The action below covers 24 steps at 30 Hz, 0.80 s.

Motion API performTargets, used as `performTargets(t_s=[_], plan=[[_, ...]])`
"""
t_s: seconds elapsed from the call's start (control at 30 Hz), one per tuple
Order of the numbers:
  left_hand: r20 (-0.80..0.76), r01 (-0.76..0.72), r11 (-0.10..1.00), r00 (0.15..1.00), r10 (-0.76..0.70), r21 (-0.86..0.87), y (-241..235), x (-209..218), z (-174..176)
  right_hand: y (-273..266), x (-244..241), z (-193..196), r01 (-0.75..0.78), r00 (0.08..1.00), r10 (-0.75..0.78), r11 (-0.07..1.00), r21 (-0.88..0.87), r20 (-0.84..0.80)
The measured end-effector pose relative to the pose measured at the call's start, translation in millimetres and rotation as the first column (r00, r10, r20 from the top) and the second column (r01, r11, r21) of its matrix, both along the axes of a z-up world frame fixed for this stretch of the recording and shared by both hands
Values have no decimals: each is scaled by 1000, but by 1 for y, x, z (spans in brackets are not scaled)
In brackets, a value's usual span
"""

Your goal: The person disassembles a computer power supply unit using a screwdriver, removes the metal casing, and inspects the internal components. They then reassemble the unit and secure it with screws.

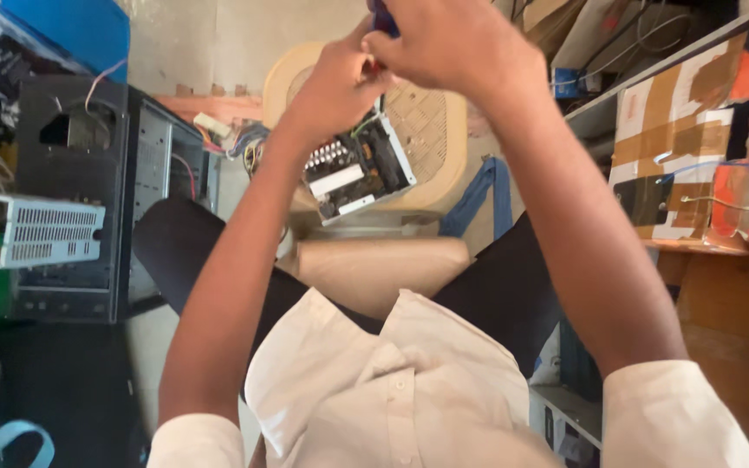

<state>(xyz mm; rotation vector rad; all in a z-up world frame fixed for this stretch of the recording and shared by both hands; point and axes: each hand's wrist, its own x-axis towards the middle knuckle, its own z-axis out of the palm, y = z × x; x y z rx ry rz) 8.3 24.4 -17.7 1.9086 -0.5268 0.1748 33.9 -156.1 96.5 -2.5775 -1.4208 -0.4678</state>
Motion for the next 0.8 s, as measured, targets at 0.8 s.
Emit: performTargets(t_s=[0.8], plan=[[-38, 17, 993, 999, -12, 113, -28, -4, -1, -3, 14, -64, 483, 494, 661, 331, 811, -564]])
